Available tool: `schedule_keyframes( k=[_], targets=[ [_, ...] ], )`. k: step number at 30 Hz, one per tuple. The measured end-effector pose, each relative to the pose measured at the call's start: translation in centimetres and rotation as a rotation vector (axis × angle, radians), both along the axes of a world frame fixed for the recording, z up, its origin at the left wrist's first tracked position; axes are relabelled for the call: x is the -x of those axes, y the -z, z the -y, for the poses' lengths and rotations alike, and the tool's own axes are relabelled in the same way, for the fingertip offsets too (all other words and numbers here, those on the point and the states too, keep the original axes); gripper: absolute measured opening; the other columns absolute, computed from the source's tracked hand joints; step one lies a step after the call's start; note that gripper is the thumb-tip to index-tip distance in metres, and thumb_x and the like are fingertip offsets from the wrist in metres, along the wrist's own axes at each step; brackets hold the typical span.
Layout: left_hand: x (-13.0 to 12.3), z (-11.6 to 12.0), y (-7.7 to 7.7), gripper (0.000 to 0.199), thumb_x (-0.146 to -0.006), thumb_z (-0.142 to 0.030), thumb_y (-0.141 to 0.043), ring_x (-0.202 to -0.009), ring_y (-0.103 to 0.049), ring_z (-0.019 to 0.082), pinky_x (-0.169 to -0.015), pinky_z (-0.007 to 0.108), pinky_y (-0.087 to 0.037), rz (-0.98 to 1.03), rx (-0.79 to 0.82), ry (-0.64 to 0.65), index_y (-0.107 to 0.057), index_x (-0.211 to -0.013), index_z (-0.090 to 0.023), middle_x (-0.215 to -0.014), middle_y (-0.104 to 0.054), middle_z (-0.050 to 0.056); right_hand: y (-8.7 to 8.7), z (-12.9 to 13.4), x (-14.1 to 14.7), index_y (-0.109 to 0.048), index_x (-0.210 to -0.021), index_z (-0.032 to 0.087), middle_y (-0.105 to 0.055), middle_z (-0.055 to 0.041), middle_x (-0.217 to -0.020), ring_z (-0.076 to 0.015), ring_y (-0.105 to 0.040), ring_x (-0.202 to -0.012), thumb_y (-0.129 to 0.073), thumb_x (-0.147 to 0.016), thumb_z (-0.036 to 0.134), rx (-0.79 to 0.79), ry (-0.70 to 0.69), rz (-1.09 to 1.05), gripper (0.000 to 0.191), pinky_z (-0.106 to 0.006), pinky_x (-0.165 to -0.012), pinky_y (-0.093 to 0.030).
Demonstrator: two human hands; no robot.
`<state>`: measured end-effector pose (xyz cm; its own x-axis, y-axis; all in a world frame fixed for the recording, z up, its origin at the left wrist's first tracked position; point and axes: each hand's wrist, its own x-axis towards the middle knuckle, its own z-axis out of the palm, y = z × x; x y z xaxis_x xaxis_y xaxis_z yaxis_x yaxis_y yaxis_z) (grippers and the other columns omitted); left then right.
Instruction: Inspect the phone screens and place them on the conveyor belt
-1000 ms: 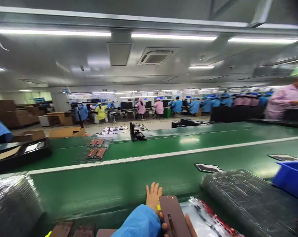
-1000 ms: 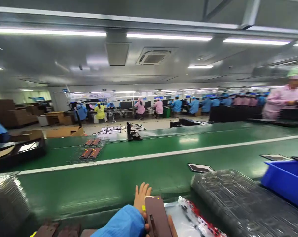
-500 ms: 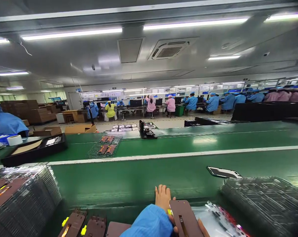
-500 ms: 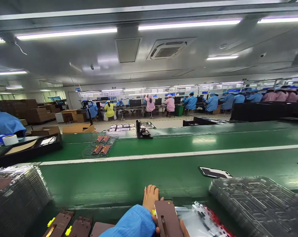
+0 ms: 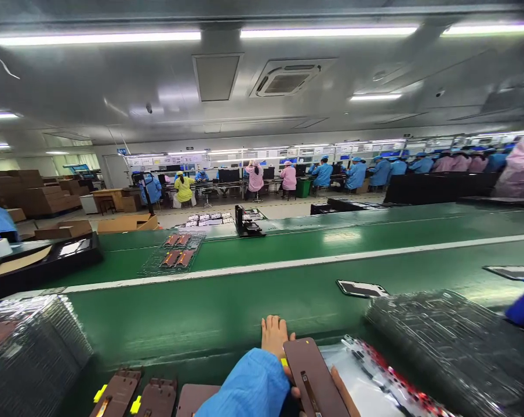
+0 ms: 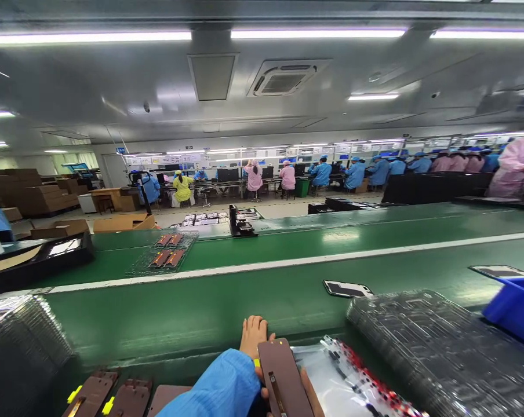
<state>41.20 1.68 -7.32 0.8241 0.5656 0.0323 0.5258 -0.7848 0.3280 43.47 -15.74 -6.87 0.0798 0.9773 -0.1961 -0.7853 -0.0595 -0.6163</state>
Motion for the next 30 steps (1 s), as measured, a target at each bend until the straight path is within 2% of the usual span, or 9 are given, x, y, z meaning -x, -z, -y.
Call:
schedule_keyframes(
  k=[3, 7, 10, 16, 21, 23, 30],
  targets=[
    [0.1, 0.0, -0.2, 0.042, -0.096, -0.041, -0.05, -0.135, -0.041, 0.029, -0.114, 0.054, -0.027, -0.002, -0.029, -0.001, -0.055, -0.129, -0.016, -0.14, -0.051, 0.013, -0.5, -0.1, 0.3, -0.076, -0.091, 0.023, -0.077, -0.0125, -0.083, -0.0225, -0.072, -0.063, -0.062, -0.055, 0.086, 0.009, 0.016, -0.054, 0.074, -0.03, -0.05, -0.054],
    [0.0, -0.3, -0.4, 0.04, -0.096, -0.037, -0.05, -0.135, -0.041, 0.029, -0.113, 0.055, -0.028, 0.01, -0.057, 0.005, -0.054, -0.13, -0.015, -0.141, -0.051, 0.012, -1.0, -0.1, 1.3, -0.075, -0.103, 0.014, -0.077, -0.0135, -0.084, -0.0241, -0.073, -0.069, -0.067, -0.061, 0.081, -0.012, 0.104, -0.03, 0.08, -0.03, -0.056, -0.055],
    [0.0, -0.5, -0.7, 0.039, -0.097, -0.036, -0.049, -0.134, -0.042, 0.028, -0.113, 0.054, -0.029, 0.019, -0.068, 0.009, -0.055, -0.129, -0.015, -0.139, -0.052, 0.012, -1.2, -0.3, 1.9, -0.072, -0.112, 0.014, -0.077, -0.0131, -0.092, -0.0224, -0.073, -0.072, -0.066, -0.065, 0.08, -0.041, 0.163, -0.019, 0.082, -0.029, -0.061, -0.055],
    [0.1, -0.5, -1.2, 0.037, -0.097, -0.035, -0.048, -0.134, -0.042, 0.027, -0.113, 0.052, -0.028, 0.023, -0.084, 0.014, -0.056, -0.128, -0.015, -0.138, -0.053, 0.011, -1.6, -0.6, 2.4, -0.072, -0.11, 0.012, -0.077, -0.0154, -0.091, -0.0271, -0.073, -0.072, -0.067, -0.063, 0.081, -0.071, 0.185, -0.023, 0.084, -0.035, -0.061, -0.057],
    [0.3, -0.4, -1.8, 0.037, -0.097, -0.034, -0.047, -0.133, -0.042, 0.027, -0.113, 0.051, -0.028, 0.023, -0.09, 0.019, -0.055, -0.128, -0.015, -0.138, -0.053, 0.012, -1.7, -0.6, 2.5, -0.068, -0.116, 0.008, -0.076, -0.0166, -0.097, -0.0211, -0.074, -0.073, -0.063, -0.07, 0.078, -0.089, 0.189, -0.064, 0.084, -0.025, -0.061, -0.054],
    [0.4, -0.4, -1.9, 0.036, -0.098, -0.034, -0.046, -0.133, -0.042, 0.027, -0.113, 0.05, -0.028, 0.024, -0.093, 0.019, -0.056, -0.127, -0.015, -0.138, -0.053, 0.012, -1.8, -0.7, 2.6, -0.066, -0.118, 0.007, -0.076, -0.0175, -0.096, -0.0213, -0.074, -0.073, -0.063, -0.07, 0.078, -0.095, 0.191, -0.071, 0.086, -0.024, -0.059, -0.054],
    [0.1, -0.6, -1.6, 0.037, -0.098, -0.034, -0.047, -0.134, -0.042, 0.027, -0.114, 0.051, -0.028, 0.035, -0.094, 0.024, -0.055, -0.129, -0.014, -0.138, -0.053, 0.012, -1.9, -0.9, 2.6, -0.066, -0.118, 0.008, -0.076, -0.0178, -0.091, -0.03, -0.074, -0.079, -0.063, -0.068, 0.08, -0.113, 0.195, -0.053, 0.088, -0.041, -0.068, -0.058]
  ],
)
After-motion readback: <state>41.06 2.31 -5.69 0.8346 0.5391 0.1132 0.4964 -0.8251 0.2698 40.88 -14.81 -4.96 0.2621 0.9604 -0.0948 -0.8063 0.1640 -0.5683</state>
